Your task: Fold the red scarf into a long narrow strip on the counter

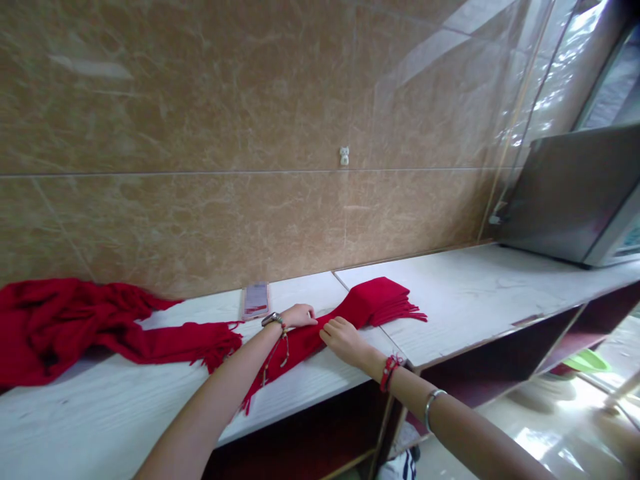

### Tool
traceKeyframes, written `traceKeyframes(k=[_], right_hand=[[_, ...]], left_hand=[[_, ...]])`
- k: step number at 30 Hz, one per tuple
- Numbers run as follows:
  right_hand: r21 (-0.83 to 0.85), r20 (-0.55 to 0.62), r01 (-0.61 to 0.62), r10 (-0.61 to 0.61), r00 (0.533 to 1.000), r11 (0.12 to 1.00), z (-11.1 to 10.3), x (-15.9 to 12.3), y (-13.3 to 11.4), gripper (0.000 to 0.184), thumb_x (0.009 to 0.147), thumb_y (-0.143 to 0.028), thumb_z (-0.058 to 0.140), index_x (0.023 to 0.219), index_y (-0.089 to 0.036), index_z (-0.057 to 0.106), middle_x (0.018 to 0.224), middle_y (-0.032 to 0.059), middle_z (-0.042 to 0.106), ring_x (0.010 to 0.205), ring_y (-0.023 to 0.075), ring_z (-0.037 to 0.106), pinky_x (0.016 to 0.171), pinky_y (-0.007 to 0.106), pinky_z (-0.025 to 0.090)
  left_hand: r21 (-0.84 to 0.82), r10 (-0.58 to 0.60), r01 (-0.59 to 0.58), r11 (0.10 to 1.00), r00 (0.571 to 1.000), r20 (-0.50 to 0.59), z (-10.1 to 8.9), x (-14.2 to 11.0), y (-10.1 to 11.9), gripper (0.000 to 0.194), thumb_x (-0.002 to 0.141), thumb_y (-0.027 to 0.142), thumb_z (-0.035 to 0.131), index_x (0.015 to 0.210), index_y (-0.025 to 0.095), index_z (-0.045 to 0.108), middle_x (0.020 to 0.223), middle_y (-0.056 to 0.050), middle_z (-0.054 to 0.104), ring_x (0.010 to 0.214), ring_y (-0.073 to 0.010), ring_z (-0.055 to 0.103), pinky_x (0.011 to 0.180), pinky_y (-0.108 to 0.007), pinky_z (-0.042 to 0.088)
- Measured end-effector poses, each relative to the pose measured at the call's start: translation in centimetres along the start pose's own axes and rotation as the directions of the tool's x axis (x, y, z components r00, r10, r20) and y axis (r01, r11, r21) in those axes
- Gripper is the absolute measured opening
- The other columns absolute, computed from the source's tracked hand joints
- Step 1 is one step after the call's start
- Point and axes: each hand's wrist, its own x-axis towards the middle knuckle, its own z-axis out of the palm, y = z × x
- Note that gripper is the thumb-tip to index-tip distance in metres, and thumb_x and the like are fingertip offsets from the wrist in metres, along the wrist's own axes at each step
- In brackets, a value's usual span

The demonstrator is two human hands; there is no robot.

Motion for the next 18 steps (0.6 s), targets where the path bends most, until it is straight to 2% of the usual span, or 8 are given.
traceKeyframes(k=[4,9,12,15,18], right_hand=[[0.002,-0.027,-0.112,0.112,0.993,0.994,0.3,-0.2,0.0,0.012,0.085,-0.013,0.046,0.086,-0.014,0.058,0.079,0.0070,0.059,0.076,0.0198,0.051,0.066,0.034,0.038],[-0.065,0.000,-0.068,0.068,0.998,0.996,-0.4,-0.4,-0.1,0.015,0.085,-0.009,0.044,0.089,-0.012,0.058,0.079,0.0078,0.058,0.074,0.0206,0.052,0.060,0.033,0.038],[-0.059,0.066,-0.094,0.097,0.993,0.994,-0.9,-0.5,-0.1,0.015,0.084,-0.007,0.044,0.086,-0.013,0.058,0.076,0.0076,0.058,0.069,0.0193,0.053,0.055,0.032,0.039],[-0.027,0.100,-0.137,0.139,0.985,0.990,-1.7,-0.4,0.0,0.016,0.084,-0.006,0.042,0.087,-0.013,0.057,0.076,0.0080,0.058,0.067,0.0184,0.054,0.053,0.030,0.040],[-0.022,0.093,-0.141,0.143,0.985,0.990,-3.0,-0.1,0.5,0.018,0.084,-0.006,0.041,0.093,-0.012,0.056,0.078,0.0091,0.059,0.067,0.0187,0.056,0.053,0.030,0.041]], left_hand=[[-0.072,0.018,-0.013,0.997,0.997,0.072,-0.1,0.8,0.1,0.017,0.070,0.029,0.054,0.072,0.016,0.065,0.062,0.001,0.061,0.063,-0.0143,0.052,0.059,-0.023,0.037],[-0.223,0.038,-0.005,0.975,0.989,0.143,-0.4,1.1,-0.2,0.023,0.068,0.034,0.057,0.080,0.016,0.064,0.059,0.003,0.055,0.058,-0.0125,0.047,0.055,-0.023,0.035],[-0.306,0.050,0.011,0.952,0.980,0.191,-0.6,1.1,-0.3,0.026,0.065,0.041,0.061,0.070,0.016,0.063,0.055,0.003,0.052,0.057,-0.0126,0.045,0.054,-0.024,0.034],[-0.396,0.069,0.021,0.918,0.975,0.213,-1.3,0.8,-0.3,0.032,0.065,0.048,0.061,0.065,0.016,0.059,0.057,0.003,0.051,0.060,-0.0125,0.046,0.057,-0.024,0.034],[-0.479,0.092,0.017,0.878,0.975,0.201,-2.7,0.3,-0.2,0.035,0.067,0.052,0.058,0.071,0.017,0.058,0.067,0.002,0.054,0.067,-0.0119,0.048,0.061,-0.023,0.035]])
